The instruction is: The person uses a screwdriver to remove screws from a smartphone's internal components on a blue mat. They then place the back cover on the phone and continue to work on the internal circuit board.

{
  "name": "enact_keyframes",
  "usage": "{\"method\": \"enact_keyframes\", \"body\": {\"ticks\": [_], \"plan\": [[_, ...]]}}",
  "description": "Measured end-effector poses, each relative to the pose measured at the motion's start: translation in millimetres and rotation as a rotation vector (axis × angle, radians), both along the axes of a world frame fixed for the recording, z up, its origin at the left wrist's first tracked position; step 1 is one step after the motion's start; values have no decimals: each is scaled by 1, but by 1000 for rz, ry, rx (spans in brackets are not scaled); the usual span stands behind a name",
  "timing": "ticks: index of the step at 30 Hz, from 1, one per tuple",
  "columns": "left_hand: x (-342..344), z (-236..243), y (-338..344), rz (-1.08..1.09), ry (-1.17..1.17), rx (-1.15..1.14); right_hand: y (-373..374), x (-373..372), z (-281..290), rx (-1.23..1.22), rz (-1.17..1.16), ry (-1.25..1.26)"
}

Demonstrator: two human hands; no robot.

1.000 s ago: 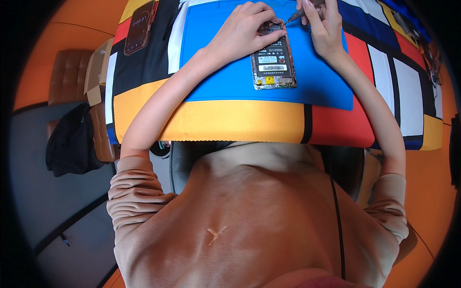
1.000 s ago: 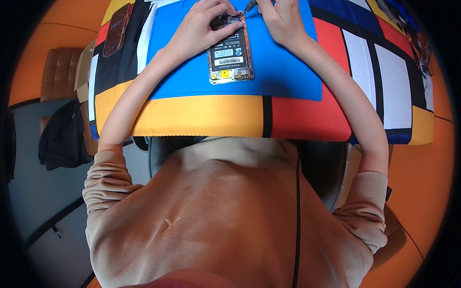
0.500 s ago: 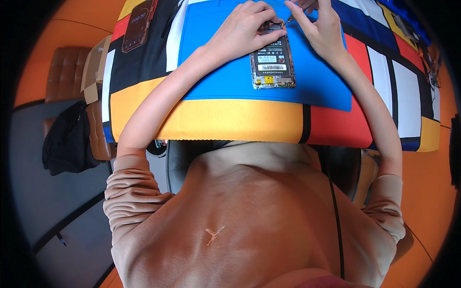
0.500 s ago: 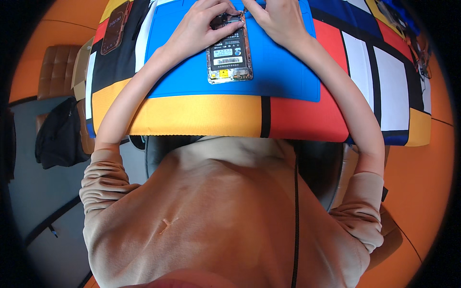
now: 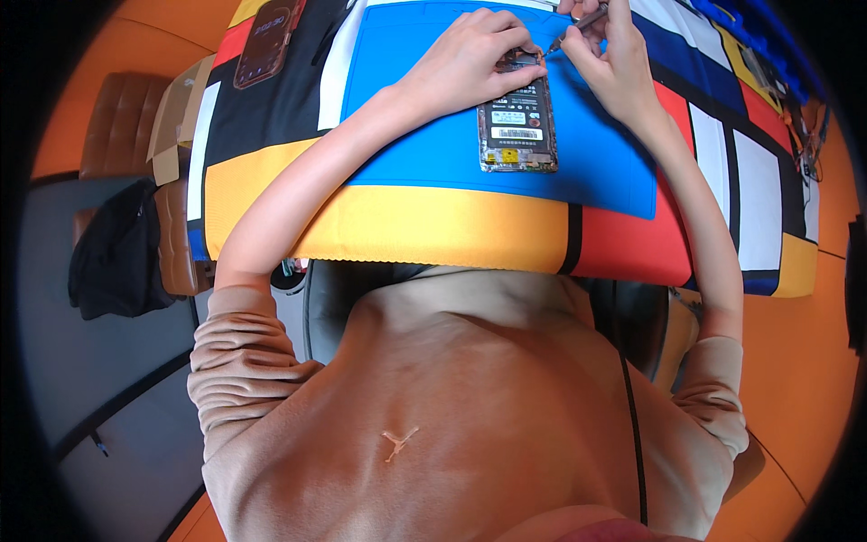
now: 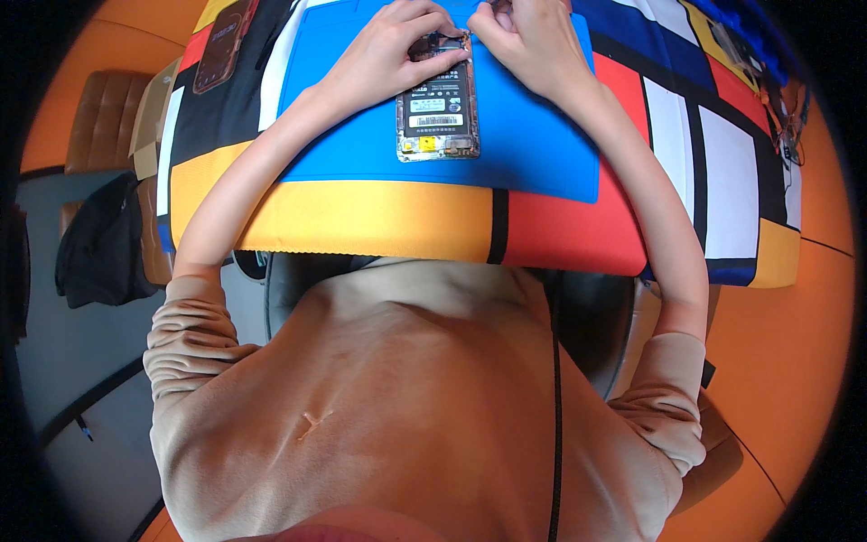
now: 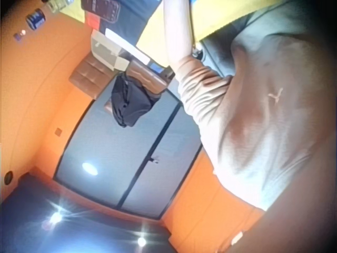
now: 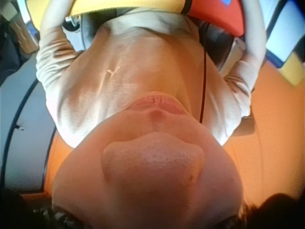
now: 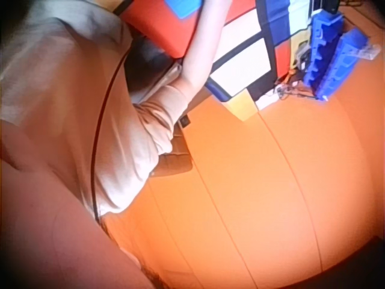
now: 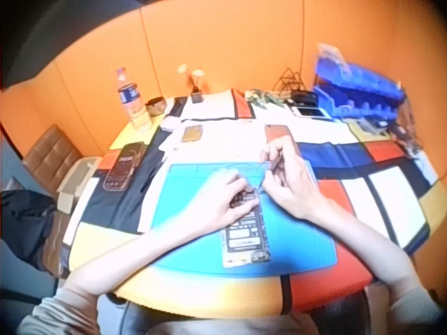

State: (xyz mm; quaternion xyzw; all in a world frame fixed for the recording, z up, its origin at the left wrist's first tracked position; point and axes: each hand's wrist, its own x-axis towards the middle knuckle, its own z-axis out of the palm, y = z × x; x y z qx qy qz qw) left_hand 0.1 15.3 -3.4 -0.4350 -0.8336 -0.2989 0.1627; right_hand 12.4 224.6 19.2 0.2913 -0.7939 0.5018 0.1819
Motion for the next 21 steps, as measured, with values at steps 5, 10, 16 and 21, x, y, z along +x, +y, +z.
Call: {"method": "enact_keyframes", "body": {"ticks": [5, 10, 16, 21], "plan": [[-4, -7, -2, -21, 15, 24, 2, 8, 1, 4, -32, 2], [-13, -18, 2, 12, 192, -37, 2, -7, -13, -267, -57, 154], [-18, 2, -6, -57, 377, -161, 21, -24, -35, -340, -85, 118], [-22, 31, 4, -83, 346, -405, 29, -38, -45, -420, -180, -10]]}}
